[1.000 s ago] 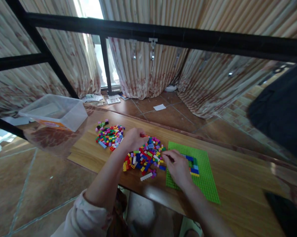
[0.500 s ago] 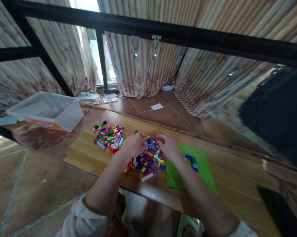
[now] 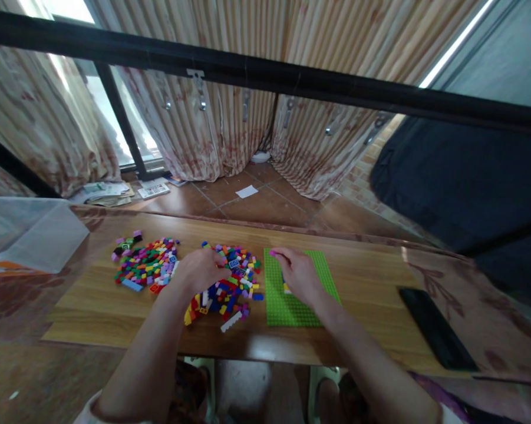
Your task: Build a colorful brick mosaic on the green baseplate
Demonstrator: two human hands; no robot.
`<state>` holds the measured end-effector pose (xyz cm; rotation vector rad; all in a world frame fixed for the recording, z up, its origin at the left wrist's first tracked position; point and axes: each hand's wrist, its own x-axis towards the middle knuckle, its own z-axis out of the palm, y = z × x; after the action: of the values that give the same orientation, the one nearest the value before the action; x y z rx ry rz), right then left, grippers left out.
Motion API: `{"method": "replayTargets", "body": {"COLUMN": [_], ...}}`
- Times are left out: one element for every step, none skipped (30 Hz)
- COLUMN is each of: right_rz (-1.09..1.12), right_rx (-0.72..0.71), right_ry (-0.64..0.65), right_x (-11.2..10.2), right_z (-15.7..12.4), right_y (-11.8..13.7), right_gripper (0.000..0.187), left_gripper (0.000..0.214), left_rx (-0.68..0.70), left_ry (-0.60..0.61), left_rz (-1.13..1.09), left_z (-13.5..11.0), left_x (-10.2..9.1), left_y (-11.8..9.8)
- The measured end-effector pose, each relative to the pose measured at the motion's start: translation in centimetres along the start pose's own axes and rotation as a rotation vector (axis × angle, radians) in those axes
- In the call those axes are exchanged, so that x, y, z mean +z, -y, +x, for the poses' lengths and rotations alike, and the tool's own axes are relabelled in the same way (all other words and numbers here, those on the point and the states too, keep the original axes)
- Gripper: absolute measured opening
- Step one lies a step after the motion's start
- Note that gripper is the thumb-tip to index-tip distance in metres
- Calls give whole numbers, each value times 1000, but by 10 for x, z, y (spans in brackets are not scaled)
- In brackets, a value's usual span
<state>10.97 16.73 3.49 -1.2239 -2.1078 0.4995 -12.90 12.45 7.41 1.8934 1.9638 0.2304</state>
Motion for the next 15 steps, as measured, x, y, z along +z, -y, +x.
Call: {"method": "replayTargets", "body": {"right_rz": [5, 0, -9, -24, -40, -56, -71, -83, -91, -98, -106, -114, -125, -138, -152], "right_rx": [44, 87, 121, 154, 176, 181, 170, 143, 107, 68, 34, 6, -12, -24, -31], "right_ry": [-19, -43, -48, -43, -38, -27, -14, 3, 20, 35, 48, 60, 68, 73, 79], "right_x": [-11, -22, -31, -38, -43, -47, -48, -48, -47, -45, -43, -41, -40, -39, -38], "right_z": [-8, -15, -23, -29, -34, -38, -41, -43, -43, -43, -42, -41, -39, -38, -37], "right_y": [-9, -19, -29, -38, -46, -53, -59, -63, -67, -69, -70, -71, -71, -72, -72], "right_gripper": [24, 24, 24, 24, 24, 24, 24, 24, 24, 23, 23, 23, 23, 22, 22], "left_gripper": [22, 24, 27, 29, 31, 32, 33, 33, 32, 31, 29, 27, 26, 25, 24], "left_rx": [5, 7, 8, 9, 14, 27, 48, 80, 115, 151, 187, 218, 247, 270, 289], "left_ry": [-14, -33, -56, -87, -124, -156, -179, -192, -194, -188, -176, -168, -160, -150, -143], "left_rz": [7, 19, 33, 48, 59, 65, 59, 44, 24, 3, -13, -24, -31, -34, -35], "left_z": [1, 2, 3, 5, 6, 8, 10, 12, 14, 15, 15, 16, 16, 16, 16], "left_x": [-1, -1, 0, 1, 3, 7, 11, 17, 23, 29, 36, 43, 50, 56, 61], "left_y": [-4, -8, -13, -19, -25, -31, -37, -43, -49, -55, -60, -65, -69, -73, -76]}}
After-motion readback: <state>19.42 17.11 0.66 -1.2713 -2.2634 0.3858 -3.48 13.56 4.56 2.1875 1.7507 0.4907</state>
